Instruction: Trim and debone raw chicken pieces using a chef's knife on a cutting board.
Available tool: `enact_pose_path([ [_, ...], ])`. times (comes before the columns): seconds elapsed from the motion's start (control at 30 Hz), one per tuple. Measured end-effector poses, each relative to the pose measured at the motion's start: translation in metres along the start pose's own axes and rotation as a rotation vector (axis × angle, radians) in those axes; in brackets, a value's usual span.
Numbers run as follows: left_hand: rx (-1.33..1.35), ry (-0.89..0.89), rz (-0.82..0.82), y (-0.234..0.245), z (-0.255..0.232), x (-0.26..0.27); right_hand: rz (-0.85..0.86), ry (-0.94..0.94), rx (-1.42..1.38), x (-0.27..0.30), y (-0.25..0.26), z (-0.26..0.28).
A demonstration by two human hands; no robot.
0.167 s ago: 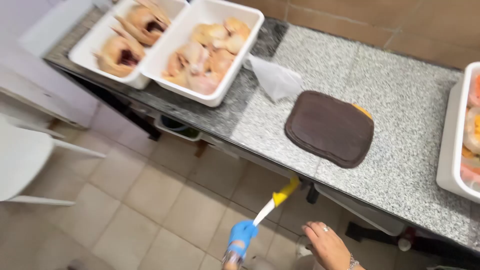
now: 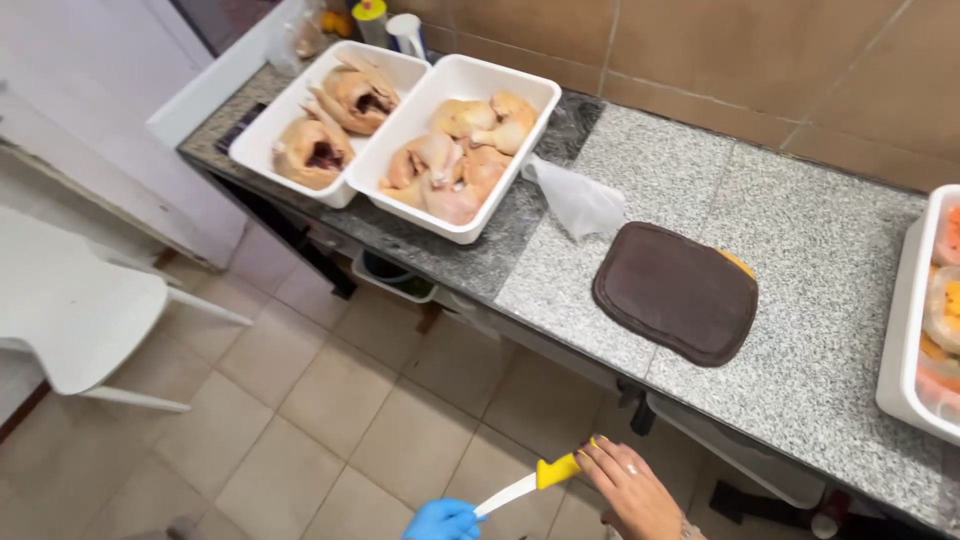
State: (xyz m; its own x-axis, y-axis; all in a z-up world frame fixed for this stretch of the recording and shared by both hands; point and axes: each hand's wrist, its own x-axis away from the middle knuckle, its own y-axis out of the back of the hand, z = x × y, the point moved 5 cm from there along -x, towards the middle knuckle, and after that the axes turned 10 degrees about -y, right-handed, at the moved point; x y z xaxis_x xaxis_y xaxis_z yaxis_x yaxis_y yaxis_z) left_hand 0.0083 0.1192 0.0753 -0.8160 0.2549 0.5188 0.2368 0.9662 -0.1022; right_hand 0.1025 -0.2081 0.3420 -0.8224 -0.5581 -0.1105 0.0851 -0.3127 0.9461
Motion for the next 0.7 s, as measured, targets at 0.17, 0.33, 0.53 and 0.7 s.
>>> enact_pose_path([
  [0.17,-0.080,0.008,0.165,0.022,-0.109,0.041,-0.091,0.178,-0.110,-0.006,-0.010,0.000],
  [0.33,-0.098,-0.230,0.069,0.007,-0.266,-0.001,0.029,-0.150,-0.109,-0.030,0.029,-0.047],
  [0.53,-0.298,-0.449,-0.355,-0.006,-0.426,-0.053,-0.238,-0.650,-0.339,-0.049,0.072,-0.142],
  [0.7,-0.645,-0.558,-0.538,-0.002,-0.506,-0.094,-0.401,-0.667,-0.456,-0.105,0.090,-0.188],
])
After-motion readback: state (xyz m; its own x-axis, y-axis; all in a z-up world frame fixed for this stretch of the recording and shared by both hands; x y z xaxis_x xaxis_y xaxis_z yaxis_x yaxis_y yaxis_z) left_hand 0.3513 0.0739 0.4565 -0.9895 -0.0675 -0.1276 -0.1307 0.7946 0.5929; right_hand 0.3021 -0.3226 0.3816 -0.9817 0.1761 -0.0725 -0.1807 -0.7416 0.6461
